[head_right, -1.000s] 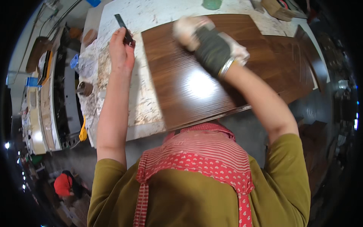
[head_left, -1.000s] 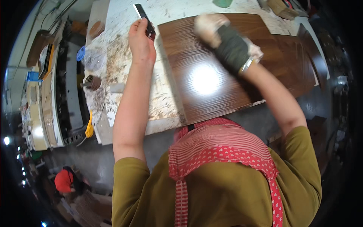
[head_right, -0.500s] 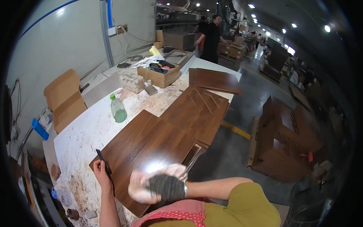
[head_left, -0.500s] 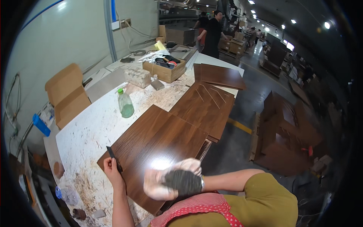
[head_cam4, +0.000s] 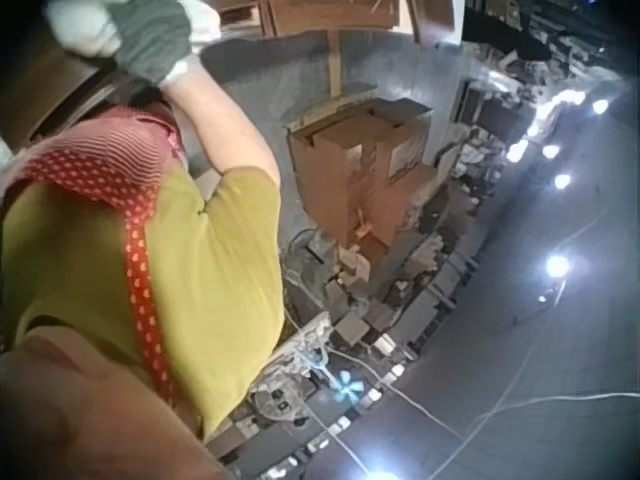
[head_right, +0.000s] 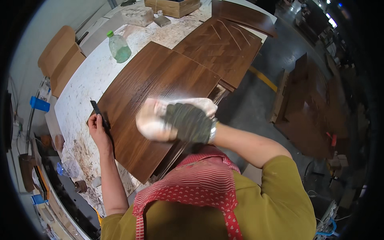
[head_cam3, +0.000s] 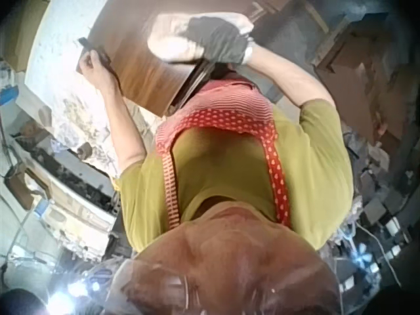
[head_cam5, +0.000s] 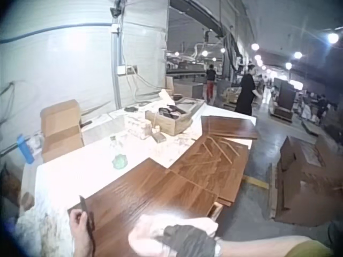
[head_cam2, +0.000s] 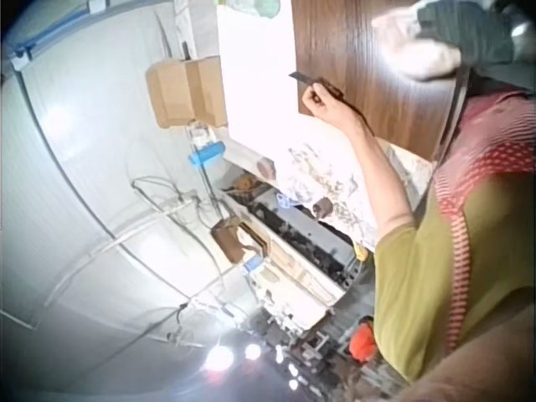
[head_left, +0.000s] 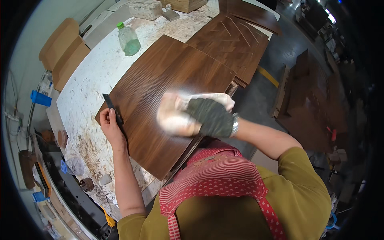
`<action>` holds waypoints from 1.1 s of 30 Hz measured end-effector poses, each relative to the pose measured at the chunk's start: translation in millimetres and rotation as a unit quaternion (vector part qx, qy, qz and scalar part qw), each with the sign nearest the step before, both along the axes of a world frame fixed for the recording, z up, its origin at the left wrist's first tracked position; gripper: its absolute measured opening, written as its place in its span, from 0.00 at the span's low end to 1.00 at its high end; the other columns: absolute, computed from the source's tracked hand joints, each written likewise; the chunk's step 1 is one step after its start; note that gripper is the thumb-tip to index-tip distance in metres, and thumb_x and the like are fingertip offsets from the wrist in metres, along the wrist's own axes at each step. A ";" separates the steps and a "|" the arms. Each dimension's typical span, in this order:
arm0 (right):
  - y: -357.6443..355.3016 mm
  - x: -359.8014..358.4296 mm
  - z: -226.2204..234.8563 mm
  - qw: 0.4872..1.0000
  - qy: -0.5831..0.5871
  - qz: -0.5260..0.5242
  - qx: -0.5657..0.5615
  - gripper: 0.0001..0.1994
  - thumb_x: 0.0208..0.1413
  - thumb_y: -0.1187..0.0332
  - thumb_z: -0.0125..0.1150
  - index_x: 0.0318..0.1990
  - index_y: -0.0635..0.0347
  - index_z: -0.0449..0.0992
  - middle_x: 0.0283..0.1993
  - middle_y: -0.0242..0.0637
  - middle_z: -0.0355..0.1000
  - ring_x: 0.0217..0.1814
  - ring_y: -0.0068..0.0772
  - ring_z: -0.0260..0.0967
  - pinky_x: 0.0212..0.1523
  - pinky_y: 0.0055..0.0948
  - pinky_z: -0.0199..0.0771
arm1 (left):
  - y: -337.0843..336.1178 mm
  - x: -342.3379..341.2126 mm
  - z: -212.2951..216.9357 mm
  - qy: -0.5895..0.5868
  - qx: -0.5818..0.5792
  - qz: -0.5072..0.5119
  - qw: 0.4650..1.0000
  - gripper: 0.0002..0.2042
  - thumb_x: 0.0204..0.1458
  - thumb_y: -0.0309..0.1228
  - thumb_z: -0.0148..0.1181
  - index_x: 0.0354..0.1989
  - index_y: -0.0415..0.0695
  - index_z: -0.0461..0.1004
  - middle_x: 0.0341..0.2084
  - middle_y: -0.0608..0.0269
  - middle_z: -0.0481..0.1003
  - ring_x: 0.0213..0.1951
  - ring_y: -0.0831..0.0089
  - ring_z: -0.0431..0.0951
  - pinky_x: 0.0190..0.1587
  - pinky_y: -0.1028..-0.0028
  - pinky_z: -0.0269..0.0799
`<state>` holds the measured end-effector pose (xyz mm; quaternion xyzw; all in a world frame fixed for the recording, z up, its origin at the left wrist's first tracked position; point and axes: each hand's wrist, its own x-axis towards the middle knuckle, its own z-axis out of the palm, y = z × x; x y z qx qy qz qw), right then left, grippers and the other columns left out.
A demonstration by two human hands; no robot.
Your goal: The person wipes wooden panels with a cloth, pours liquid from a bottle onto the cloth, and scrapes surfaces and grooves on the panels using a small blade.
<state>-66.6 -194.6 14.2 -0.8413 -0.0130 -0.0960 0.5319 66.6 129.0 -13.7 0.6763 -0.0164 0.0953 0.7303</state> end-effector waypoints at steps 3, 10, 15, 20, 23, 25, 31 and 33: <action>-4.4 9.1 19.9 0.995 0.037 0.037 -0.082 0.21 0.53 0.66 0.51 0.52 0.70 0.67 0.51 0.49 0.69 0.55 0.36 0.67 0.55 0.31 0.65 | 7.3 -5.6 -6.5 0.019 -0.006 0.003 1.000 0.05 0.58 0.30 0.52 0.35 0.42 0.68 0.23 0.73 0.66 0.24 0.86 0.62 0.26 0.84 0.59; 10.9 -7.4 -35.7 0.987 -0.065 -0.039 -0.138 0.24 0.49 0.63 0.58 0.53 0.64 0.67 0.48 0.44 0.70 0.51 0.42 0.68 0.53 0.34 0.65 | 6.1 -5.5 -5.7 0.001 0.014 0.014 1.000 0.06 0.58 0.31 0.53 0.35 0.42 0.68 0.23 0.74 0.66 0.25 0.87 0.62 0.26 0.85 0.58; -93.9 15.9 -23.8 0.887 -0.066 -0.158 -0.429 0.21 0.53 0.70 0.50 0.55 0.68 0.64 0.53 0.51 0.66 0.57 0.47 0.63 0.59 0.36 0.60 | -2.3 -10.9 7.7 -0.011 0.032 0.001 0.999 0.05 0.58 0.31 0.52 0.35 0.42 0.69 0.24 0.74 0.65 0.25 0.87 0.62 0.27 0.85 0.58; 31.4 -9.6 22.6 0.959 0.024 -0.014 -0.283 0.21 0.50 0.63 0.55 0.49 0.65 0.69 0.43 0.44 0.71 0.47 0.39 0.69 0.49 0.34 0.66 | 4.6 -5.9 -7.9 -0.024 0.082 0.025 0.996 0.05 0.57 0.29 0.52 0.35 0.42 0.69 0.25 0.73 0.66 0.27 0.86 0.63 0.29 0.84 0.59; 20.8 -23.9 -25.6 0.972 -0.117 0.048 -0.199 0.23 0.52 0.69 0.53 0.57 0.64 0.63 0.57 0.42 0.63 0.61 0.36 0.60 0.60 0.31 0.58 | 7.6 -5.7 -7.9 -0.023 0.074 0.009 0.997 0.05 0.57 0.29 0.52 0.35 0.41 0.69 0.26 0.72 0.67 0.27 0.85 0.63 0.30 0.83 0.59; -45.0 -8.9 -42.9 0.859 -0.253 -0.095 -0.436 0.23 0.50 0.68 0.53 0.55 0.67 0.65 0.55 0.47 0.66 0.57 0.47 0.63 0.56 0.36 0.62 | 8.9 -8.7 -3.2 -0.013 0.066 0.014 0.998 0.05 0.57 0.29 0.53 0.34 0.41 0.69 0.27 0.72 0.67 0.28 0.85 0.63 0.31 0.83 0.59; 35.1 -10.8 -57.4 0.979 -0.116 0.053 -0.161 0.19 0.52 0.72 0.50 0.52 0.70 0.67 0.47 0.50 0.68 0.47 0.39 0.68 0.47 0.31 0.67 | 0.6 -4.5 -5.8 -0.032 0.135 0.023 0.990 0.06 0.55 0.29 0.55 0.35 0.40 0.70 0.25 0.72 0.68 0.29 0.84 0.64 0.33 0.82 0.60; 31.0 -10.5 -98.6 0.972 -0.123 0.090 -0.178 0.18 0.54 0.72 0.49 0.52 0.68 0.67 0.47 0.46 0.69 0.47 0.34 0.68 0.48 0.29 0.68 | -1.9 -1.3 -6.5 -0.064 0.158 0.028 0.985 0.06 0.54 0.29 0.56 0.33 0.39 0.71 0.25 0.71 0.69 0.30 0.82 0.65 0.34 0.81 0.62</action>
